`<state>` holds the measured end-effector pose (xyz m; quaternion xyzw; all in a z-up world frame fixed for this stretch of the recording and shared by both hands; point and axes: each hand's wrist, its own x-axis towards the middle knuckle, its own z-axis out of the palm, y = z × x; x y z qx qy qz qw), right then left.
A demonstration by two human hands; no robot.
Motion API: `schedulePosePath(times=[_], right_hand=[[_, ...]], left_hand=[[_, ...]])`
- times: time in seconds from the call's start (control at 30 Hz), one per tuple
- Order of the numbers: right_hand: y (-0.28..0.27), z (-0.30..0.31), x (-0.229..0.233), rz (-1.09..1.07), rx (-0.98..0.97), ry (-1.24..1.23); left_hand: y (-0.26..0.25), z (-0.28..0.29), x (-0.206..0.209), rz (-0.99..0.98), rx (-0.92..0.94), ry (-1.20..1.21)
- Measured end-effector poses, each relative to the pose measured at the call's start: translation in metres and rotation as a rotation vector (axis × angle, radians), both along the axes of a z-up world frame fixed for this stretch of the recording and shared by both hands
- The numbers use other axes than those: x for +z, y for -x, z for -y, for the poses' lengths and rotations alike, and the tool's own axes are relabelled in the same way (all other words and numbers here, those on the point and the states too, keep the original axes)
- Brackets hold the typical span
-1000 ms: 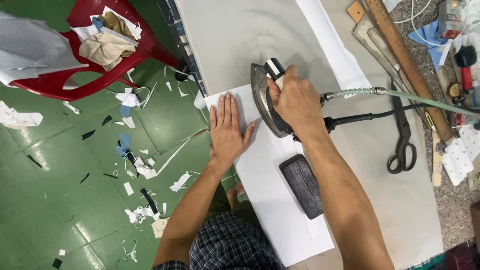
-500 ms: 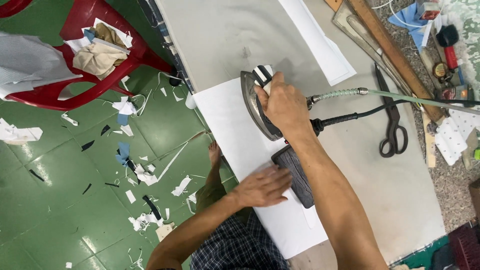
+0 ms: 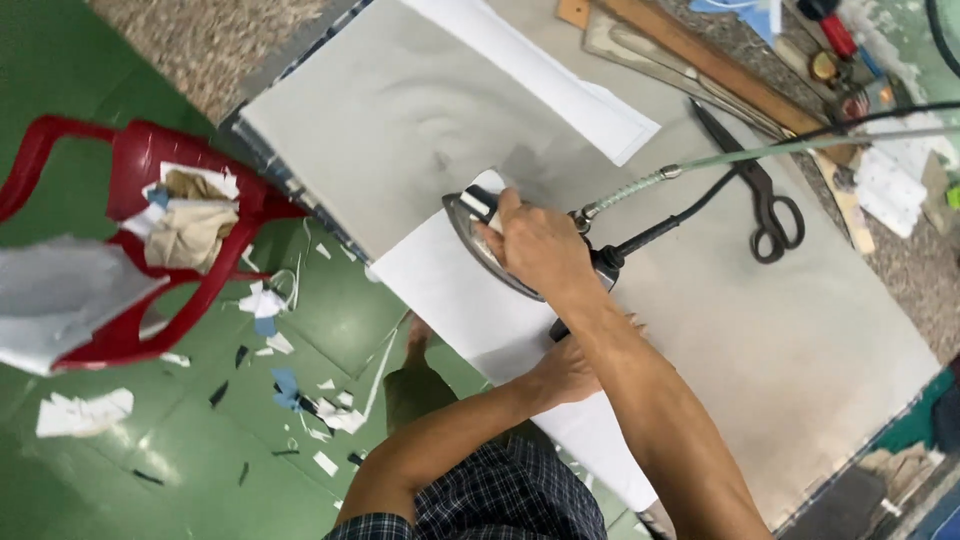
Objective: The person irons a long strip of white fabric on a work table using a steam iron. They hold the fabric flat with their left hand and move the iron back and forth to smooth the material.
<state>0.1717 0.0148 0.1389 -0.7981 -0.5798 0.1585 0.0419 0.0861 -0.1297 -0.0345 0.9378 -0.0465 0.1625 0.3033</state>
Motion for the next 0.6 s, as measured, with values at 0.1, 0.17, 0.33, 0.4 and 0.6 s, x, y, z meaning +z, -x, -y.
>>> schedulePosePath(times=[0.1,0.17,0.33,0.4,0.6], right_hand=[[0.001,0.0,-0.006,0.029,-0.018,0.044],[0.003,0.0,-0.014,0.028,-0.001,0.057],[0.009,-0.001,0.003,-0.026,-0.096,0.08],[0.009,-0.003,0.006,-0.042,-0.122,0.099],[0.008,-0.004,0.003,-0.065,-0.163,0.162]], left_hand=[[-0.001,-0.02,0.004,0.019,-0.131,-0.07],[0.002,-0.032,0.004,0.036,-0.196,-0.173],[0.012,-0.03,-0.026,0.033,-0.295,-0.167],[0.015,-0.027,-0.006,0.021,-0.292,-0.2],[0.014,-0.022,0.079,-0.297,0.033,-0.282]])
